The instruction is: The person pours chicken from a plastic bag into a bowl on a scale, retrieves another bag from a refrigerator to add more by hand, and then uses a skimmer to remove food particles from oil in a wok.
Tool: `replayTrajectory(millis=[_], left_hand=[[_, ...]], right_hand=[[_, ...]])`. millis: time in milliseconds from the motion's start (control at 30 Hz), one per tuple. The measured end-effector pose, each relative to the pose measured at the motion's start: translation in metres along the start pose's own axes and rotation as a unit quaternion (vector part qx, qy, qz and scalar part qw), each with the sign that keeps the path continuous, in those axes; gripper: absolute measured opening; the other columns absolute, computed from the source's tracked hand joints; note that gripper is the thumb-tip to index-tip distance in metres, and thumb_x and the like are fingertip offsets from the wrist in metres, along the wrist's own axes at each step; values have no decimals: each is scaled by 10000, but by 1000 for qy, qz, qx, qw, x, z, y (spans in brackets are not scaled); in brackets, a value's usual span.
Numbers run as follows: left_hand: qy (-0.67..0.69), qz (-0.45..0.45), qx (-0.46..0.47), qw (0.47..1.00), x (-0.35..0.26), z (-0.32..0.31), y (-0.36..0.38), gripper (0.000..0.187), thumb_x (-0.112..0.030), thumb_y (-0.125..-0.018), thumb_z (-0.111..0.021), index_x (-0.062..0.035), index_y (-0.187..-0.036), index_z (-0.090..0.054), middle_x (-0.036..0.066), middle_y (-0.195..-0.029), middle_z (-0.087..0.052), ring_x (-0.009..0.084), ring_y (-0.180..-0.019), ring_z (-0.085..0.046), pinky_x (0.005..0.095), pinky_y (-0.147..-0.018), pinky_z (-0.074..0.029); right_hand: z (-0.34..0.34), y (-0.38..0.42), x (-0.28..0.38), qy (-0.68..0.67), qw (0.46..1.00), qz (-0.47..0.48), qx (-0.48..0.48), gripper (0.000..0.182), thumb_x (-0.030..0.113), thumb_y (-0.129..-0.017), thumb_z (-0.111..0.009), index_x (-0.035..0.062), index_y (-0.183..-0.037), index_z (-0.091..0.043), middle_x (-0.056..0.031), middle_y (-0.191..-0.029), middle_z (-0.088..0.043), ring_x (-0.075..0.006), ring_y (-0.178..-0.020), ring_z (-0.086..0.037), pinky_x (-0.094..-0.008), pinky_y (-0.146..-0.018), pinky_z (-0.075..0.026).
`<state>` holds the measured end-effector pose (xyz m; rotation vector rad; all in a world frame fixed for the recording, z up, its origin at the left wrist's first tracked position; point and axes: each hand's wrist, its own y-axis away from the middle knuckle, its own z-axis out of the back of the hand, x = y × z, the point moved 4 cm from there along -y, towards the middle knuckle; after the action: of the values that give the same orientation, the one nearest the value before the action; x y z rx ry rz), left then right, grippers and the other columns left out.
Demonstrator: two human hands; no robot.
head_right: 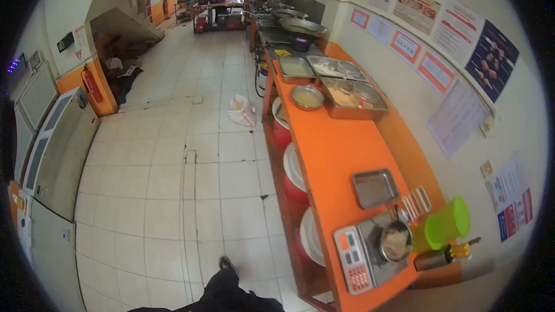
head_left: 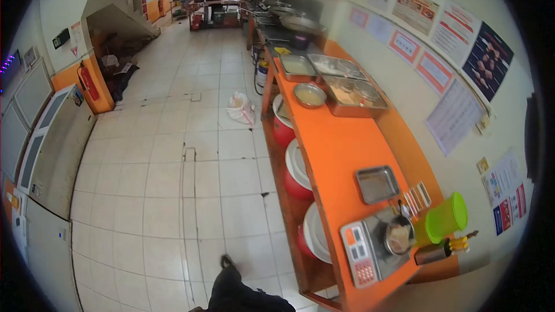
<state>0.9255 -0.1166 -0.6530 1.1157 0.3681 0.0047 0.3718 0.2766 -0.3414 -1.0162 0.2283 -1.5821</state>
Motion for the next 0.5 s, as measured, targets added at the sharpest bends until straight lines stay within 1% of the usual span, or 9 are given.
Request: replayTrajectory(millis=[100,200,233,300,333,367,433,500], left_hand=[[-32,-44,25,998,-46,94,-68,435,-391,-809,-422,-28,-959,-609,193,-1053,-566,353,-1013,-523,431,-875,-407],[-120,-99,62,986,-110,195,-157,463,-401,-816,-395,-24,-980,-608,193,-1088,-555,351,-1044,-510,436,-907,-388],[-156,-117,54,979,-135,227,-186,472,-405,-819,-386,-23,-987,-608,193,-1100,-551,351,-1054,-505,438,-918,-381],[-199,-136,-84,967,-178,282,-278,457,-385,-809,-390,-20,-980,-606,208,-1081,-554,351,-1048,-507,431,-901,-397],[-137,-155,-38,978,-232,341,-244,431,-370,-808,-401,-11,-935,-602,206,-1044,-569,363,-1011,-520,436,-872,-413],[-35,-203,-108,973,-258,372,-268,382,-340,-810,-413,-10,-884,-588,195,-1005,-582,356,-973,-535,430,-835,-431],[5,-245,-97,965,-324,442,-296,343,-327,-814,-429,-26,-866,-585,186,-1002,-585,342,-957,-545,419,-817,-440],[-139,-346,-185,909,-354,505,-338,277,-291,-789,-510,-40,-867,-598,144,-884,-620,257,-823,-599,367,-736,-475]], right_hand=[[-94,61,120,-29,998,-19,51,275,219,-807,-517,-50,-855,-532,-178,-754,-546,-279,-680,-516,-373,-661,-439],[-189,122,229,-56,974,27,217,267,219,-811,-516,-43,-856,-537,-168,-749,-553,-269,-670,-523,-368,-651,-445],[-218,142,262,-63,960,40,270,264,219,-812,-516,-41,-856,-539,-164,-747,-555,-265,-667,-526,-366,-648,-447],[-276,180,324,-65,923,66,374,259,219,-814,-515,-36,-856,-543,-158,-743,-560,-258,-660,-531,-362,-641,-451],[-307,198,350,-64,901,74,422,257,218,-815,-515,-34,-856,-545,-154,-741,-562,-255,-657,-533,-360,-638,-453],[-336,215,374,-60,879,81,467,254,218,-817,-515,-31,-856,-547,-151,-740,-565,-252,-653,-536,-359,-635,-455],[-398,248,414,-40,832,87,546,250,218,-819,-515,-26,-856,-551,-144,-736,-570,-245,-647,-541,-355,-628,-460],[-462,276,450,-18,786,91,611,245,218,-821,-514,-21,-857,-555,-137,-733,-574,-238,-640,-545,-351,-621,-464]])
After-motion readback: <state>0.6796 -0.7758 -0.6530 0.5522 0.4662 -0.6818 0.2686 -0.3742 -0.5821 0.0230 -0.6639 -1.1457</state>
